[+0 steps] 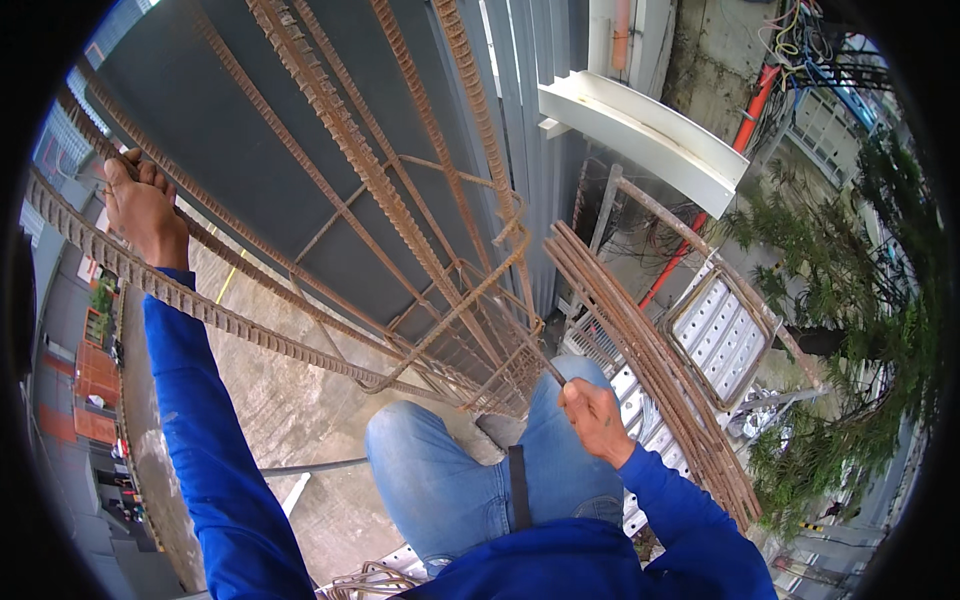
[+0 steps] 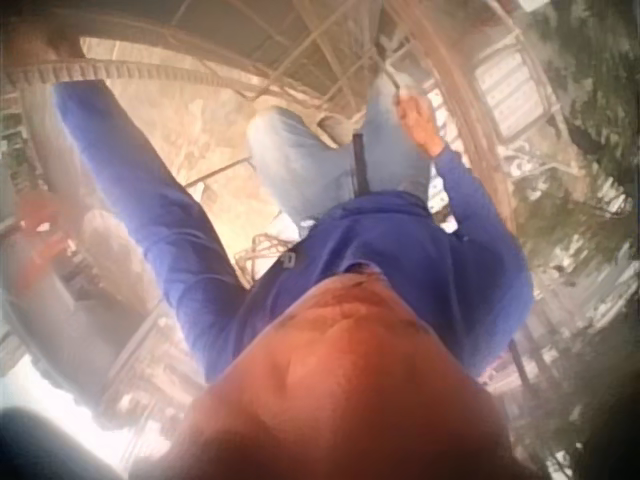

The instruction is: The person is assembling a rebar cage on a construction site. They lift and position vertical rebar rods, then secure them by wrapping and twisting wire ties around the intersections using pliers. The person works on a metal scaffolding platform, occasionally adjusting their footing.

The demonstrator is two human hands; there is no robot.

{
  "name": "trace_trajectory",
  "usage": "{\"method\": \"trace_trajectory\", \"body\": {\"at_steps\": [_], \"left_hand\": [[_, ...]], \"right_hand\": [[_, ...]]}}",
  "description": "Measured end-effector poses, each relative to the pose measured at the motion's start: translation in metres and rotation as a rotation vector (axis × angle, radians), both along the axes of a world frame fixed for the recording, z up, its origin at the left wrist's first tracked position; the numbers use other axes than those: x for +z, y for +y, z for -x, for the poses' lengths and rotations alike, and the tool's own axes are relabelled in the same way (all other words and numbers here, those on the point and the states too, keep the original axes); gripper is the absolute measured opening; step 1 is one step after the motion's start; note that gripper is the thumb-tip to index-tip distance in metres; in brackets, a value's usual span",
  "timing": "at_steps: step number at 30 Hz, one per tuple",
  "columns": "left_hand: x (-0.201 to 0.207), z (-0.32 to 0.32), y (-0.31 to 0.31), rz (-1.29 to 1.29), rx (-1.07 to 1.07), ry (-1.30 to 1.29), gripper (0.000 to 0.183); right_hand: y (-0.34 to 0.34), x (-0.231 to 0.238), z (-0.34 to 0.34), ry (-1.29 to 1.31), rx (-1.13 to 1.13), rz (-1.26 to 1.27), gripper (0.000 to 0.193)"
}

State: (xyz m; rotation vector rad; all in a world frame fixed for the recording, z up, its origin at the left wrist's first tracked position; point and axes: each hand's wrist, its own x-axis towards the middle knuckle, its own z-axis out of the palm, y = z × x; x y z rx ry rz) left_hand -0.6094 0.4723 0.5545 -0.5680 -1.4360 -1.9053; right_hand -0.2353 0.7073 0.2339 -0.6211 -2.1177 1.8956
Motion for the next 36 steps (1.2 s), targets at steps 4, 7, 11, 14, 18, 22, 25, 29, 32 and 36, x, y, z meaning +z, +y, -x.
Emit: {"method": "trace_trajectory", "body": {"at_steps": [4, 7, 11, 14, 18, 22, 25, 29, 32, 36], "left_hand": [[-0.003, 0.008, -0.008, 0.036, 0.034, 0.029, 0.037], [0.002, 0.015, -0.020, 0.060, 0.018, 0.039, 0.038], [0.004, 0.026, -0.020, 0.102, -0.061, 0.041, 0.040], [0.006, 0.039, -0.029, 0.120, -0.055, 0.057, 0.042], [0.006, 0.036, -0.031, 0.111, -0.017, 0.059, 0.040], [0.001, 0.023, -0.007, 0.080, 0.022, 0.067, 0.040], [0.001, 0.016, -0.003, 0.077, 0.057, 0.049, 0.041], [0.006, 0.017, 0.012, 0.075, 0.034, 0.078, 0.040], [0.000, 0.025, 0.008, 0.074, 0.023, 0.083, 0.039], [0.003, 0.034, -0.006, 0.064, 0.044, 0.100, 0.038]], "right_hand": [[0.049, 0.058, 0.076, 0.490, -0.016, -0.290, 0.067], [0.067, 0.067, 0.117, 0.711, -0.074, -0.329, 0.066], [0.094, -0.129, 0.124, 0.164, -0.114, -0.215, 0.068], [0.080, -0.137, 0.125, 0.171, -0.098, -0.128, 0.069], [0.062, -0.120, 0.122, 0.129, -0.116, -0.001, 0.068], [0.016, 0.008, 0.115, 0.652, 0.022, 0.159, 0.063], [-0.046, 0.051, 0.114, 1.012, 0.149, 0.157, 0.063], [-0.090, -0.124, 0.098, 0.139, 0.153, -0.042, 0.067], [-0.080, -0.153, 0.093, 0.065, 0.138, -0.087, 0.068], [-0.078, -0.144, 0.077, 0.051, 0.128, -0.212, 0.069]]}}
